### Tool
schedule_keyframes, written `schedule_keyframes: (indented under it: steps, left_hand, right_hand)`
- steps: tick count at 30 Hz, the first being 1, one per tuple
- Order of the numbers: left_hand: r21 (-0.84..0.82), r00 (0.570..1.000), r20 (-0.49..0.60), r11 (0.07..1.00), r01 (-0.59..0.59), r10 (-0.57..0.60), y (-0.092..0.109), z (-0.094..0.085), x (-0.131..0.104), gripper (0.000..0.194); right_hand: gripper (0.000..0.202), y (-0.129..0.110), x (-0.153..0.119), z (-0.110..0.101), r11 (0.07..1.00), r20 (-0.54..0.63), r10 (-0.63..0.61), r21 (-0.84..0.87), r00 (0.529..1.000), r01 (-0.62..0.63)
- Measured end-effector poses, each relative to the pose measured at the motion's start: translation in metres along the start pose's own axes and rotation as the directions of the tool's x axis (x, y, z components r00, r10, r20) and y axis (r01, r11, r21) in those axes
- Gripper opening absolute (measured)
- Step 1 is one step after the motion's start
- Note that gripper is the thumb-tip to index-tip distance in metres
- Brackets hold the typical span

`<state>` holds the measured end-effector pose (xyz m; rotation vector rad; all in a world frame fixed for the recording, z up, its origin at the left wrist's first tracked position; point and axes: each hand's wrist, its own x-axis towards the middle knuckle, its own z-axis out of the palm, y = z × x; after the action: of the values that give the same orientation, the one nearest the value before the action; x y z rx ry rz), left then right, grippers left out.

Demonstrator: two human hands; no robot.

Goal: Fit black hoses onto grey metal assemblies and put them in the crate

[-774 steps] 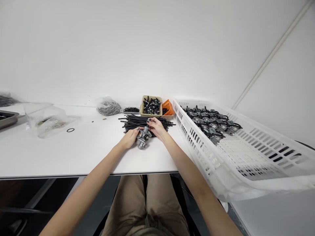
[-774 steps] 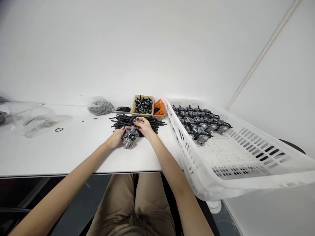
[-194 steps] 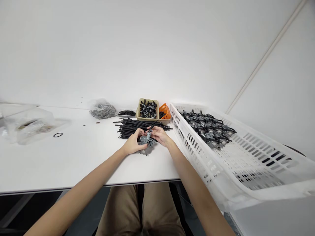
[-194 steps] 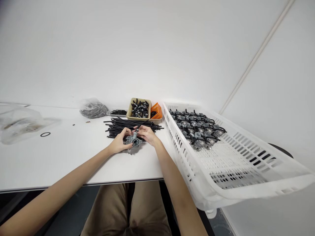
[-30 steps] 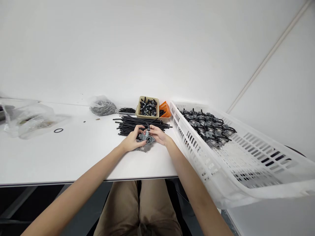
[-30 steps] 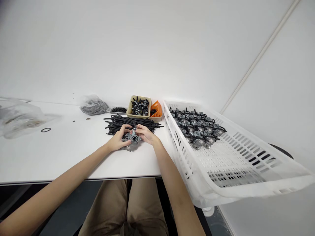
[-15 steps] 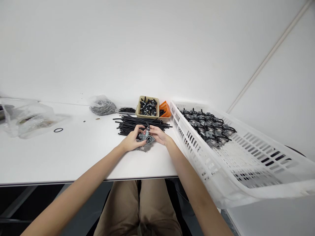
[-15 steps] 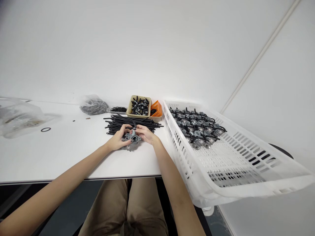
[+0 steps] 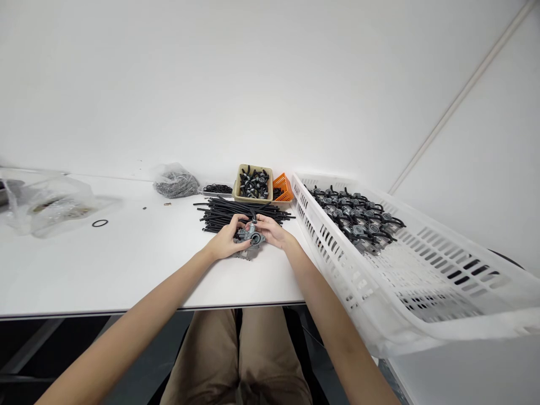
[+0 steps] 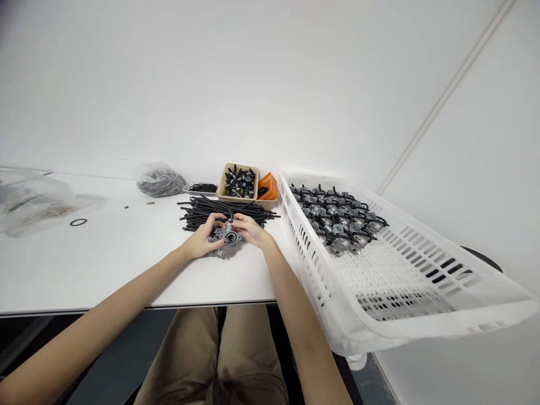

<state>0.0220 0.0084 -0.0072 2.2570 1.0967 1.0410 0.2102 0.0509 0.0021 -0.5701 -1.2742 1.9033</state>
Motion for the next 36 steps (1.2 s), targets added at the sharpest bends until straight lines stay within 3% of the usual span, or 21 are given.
schedule_keyframes:
  steps: [15, 23, 36]
  left_hand:
    - [0.007, 1.0, 0.003, 1.0, -0.02, 0.02, 0.002, -0.001, 0.0, 0.055]
    - [0.012, 1.0, 0.007, 1.0, -0.019, 0.019, 0.001, -0.001, 0.0, 0.056]
    - [-0.002, 1.0, 0.019, 1.0, -0.008, 0.008, -0.001, -0.001, 0.001, 0.056]
  right_hand:
    - [0.027, -0.004, -0.004, 0.005, 0.996, 0.014, 0.007, -0.085, 1.0, -0.006]
    - [0.035, 0.002, 0.002, -0.004, 1.0, -0.007, 0.007, -0.01, 1.0, -0.007]
    - [0.038, 0.001, 0.002, -0.001, 1.0, -0.036, 0.015, -0.016, 0.999, -0.016]
